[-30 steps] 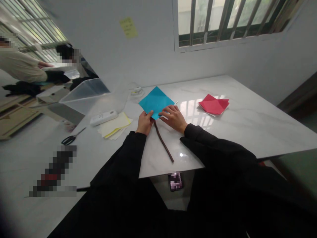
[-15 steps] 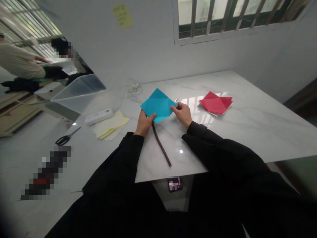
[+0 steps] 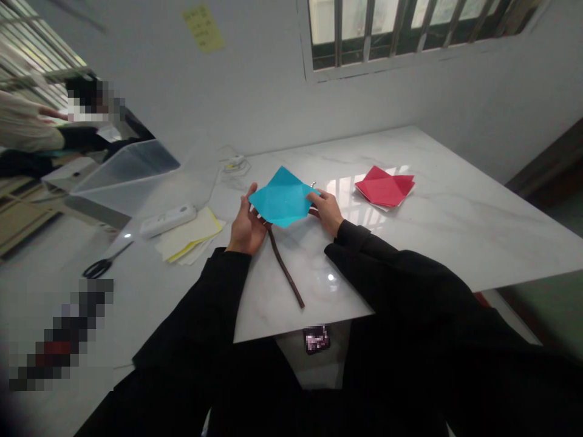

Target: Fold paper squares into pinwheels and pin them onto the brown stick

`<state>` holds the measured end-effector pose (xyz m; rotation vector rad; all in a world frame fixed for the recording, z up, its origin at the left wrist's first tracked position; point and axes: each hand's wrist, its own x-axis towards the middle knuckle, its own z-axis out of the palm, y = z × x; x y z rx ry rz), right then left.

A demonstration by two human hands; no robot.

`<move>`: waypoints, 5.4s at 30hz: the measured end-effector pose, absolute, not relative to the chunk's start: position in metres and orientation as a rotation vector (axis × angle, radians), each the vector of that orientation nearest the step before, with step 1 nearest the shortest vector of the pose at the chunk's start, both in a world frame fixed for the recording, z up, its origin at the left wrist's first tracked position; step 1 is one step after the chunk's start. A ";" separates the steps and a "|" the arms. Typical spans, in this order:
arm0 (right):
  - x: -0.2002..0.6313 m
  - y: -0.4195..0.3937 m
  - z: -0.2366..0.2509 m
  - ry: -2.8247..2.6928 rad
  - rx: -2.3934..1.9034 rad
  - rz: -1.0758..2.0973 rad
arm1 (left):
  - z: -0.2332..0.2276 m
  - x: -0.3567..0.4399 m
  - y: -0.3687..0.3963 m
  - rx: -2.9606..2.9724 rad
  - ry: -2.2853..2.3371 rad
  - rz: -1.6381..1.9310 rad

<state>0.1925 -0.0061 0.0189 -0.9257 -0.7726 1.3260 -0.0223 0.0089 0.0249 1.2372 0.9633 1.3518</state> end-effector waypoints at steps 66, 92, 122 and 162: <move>0.193 -0.006 0.003 -1.391 -0.948 1.239 | 0.023 -0.016 -0.002 1.297 1.002 1.192; 0.194 -0.004 0.003 -1.168 -0.955 1.396 | 0.033 -0.007 -0.012 1.442 0.992 1.126; 0.191 -0.001 0.000 -1.063 -0.943 1.320 | 0.044 0.003 -0.028 1.842 1.075 1.344; 0.206 -0.003 0.020 -1.060 -0.854 1.610 | 0.026 -0.003 -0.011 1.291 1.107 1.443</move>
